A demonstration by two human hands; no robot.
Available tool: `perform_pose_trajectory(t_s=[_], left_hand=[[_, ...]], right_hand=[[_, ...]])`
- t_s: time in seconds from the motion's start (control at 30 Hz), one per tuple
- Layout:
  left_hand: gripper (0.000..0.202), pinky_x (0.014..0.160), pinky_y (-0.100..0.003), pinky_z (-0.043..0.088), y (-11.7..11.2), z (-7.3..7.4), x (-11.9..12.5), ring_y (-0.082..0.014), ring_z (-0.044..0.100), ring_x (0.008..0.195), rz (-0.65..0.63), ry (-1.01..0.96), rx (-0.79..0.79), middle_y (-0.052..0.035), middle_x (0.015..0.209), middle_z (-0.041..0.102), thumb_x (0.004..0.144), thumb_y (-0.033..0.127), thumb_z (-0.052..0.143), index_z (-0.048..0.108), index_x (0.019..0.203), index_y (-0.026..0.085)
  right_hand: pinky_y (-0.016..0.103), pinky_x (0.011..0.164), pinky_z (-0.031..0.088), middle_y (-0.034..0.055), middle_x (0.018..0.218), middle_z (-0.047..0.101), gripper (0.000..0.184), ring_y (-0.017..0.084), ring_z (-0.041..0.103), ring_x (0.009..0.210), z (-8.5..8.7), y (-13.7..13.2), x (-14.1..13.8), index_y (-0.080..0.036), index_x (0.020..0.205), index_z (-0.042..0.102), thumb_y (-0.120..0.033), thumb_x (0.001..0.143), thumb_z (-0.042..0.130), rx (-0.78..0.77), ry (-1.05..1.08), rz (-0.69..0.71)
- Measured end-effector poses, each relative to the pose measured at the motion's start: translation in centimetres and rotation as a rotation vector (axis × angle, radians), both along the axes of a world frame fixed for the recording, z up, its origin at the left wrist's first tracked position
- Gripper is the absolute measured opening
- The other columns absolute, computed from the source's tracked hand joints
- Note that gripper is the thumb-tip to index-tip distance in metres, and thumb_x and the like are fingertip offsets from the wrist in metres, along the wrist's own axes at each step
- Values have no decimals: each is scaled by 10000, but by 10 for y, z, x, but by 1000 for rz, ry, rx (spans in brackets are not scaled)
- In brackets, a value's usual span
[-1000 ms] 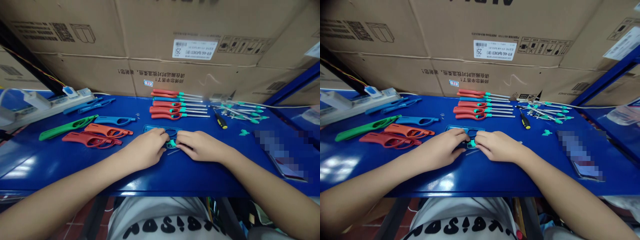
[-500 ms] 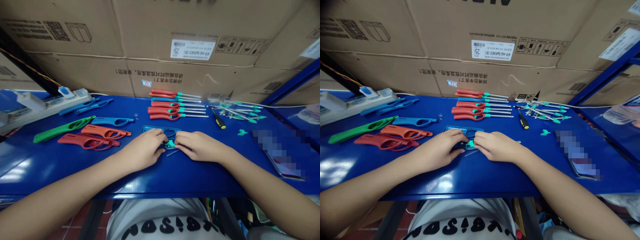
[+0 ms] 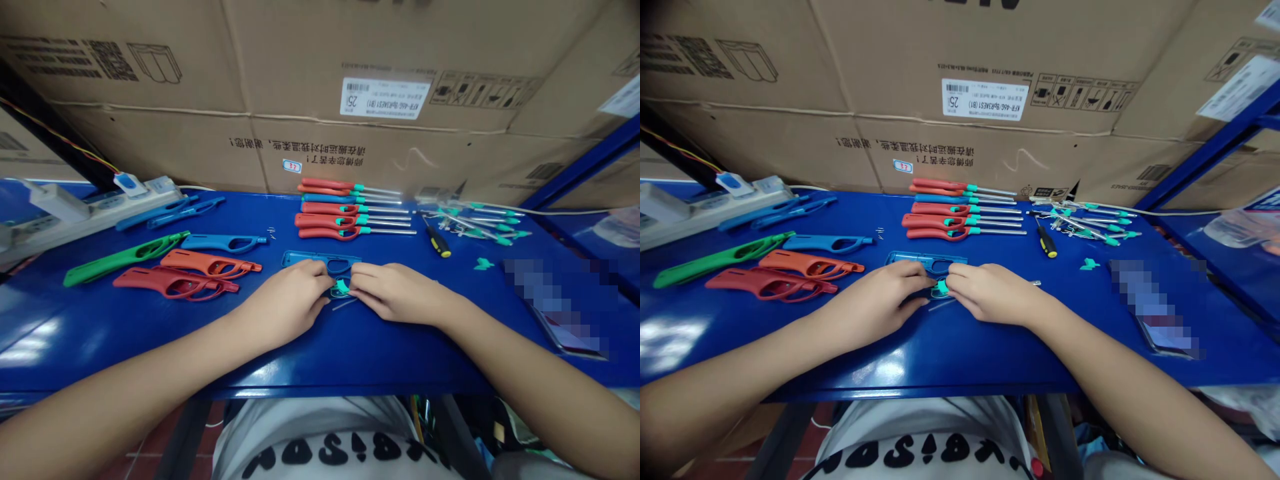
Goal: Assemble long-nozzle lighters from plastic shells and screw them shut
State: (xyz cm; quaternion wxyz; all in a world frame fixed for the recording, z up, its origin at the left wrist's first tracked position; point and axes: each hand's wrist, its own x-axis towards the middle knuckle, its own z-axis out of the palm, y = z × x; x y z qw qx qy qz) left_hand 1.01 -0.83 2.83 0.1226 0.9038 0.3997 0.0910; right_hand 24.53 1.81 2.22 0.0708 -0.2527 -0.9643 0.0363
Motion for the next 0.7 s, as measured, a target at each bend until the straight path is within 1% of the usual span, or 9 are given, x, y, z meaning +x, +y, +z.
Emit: perform_pose_trajectory(t_s=[0.23,0.37,0.47,0.53,0.6,0.7], left_hand=[[221,890,-407,560,0,-2,0,-270,659,979,-1,20,51,-112,1016,676,943,149,593,724,1120,158],[211,892,-411,560,-1,-2,0,-274,661,981,3,26,46,-110,1007,681,945,144,590,731,1101,155],[207,921,-425,553,-1,-2,0,-281,658,1011,28,6,11,-109,1029,682,936,145,604,721,1107,154],[208,944,-430,546,-1,-3,0,-283,653,1046,61,-33,-22,-109,1068,681,917,148,636,705,1113,157],[217,955,-423,543,0,-3,-1,-279,649,1067,96,-81,-61,-101,1094,679,890,149,675,688,1106,162],[208,951,-405,543,1,-2,-1,-264,653,1055,124,-121,-107,-85,1082,679,863,141,707,668,1066,166]], right_hand=[[297,563,256,50,925,614,246,126,415,598,-1,-2,-2,-166,908,584,-228,1052,395,95,-79,1],[310,537,191,66,956,630,181,130,407,578,-2,-2,-3,-161,938,584,-106,986,419,180,-187,14],[308,535,184,73,944,626,198,146,443,609,-3,-2,-3,-154,953,579,-41,940,418,206,-219,31],[305,536,193,75,943,620,193,149,453,621,-4,-1,-2,-151,958,575,-52,956,409,205,-206,30],[303,538,199,73,940,615,181,147,447,619,-5,-1,-2,-152,957,571,-95,992,403,203,-175,24],[299,543,218,64,924,612,184,141,434,612,-6,-1,-2,-154,937,567,-154,1026,406,179,-129,18]])
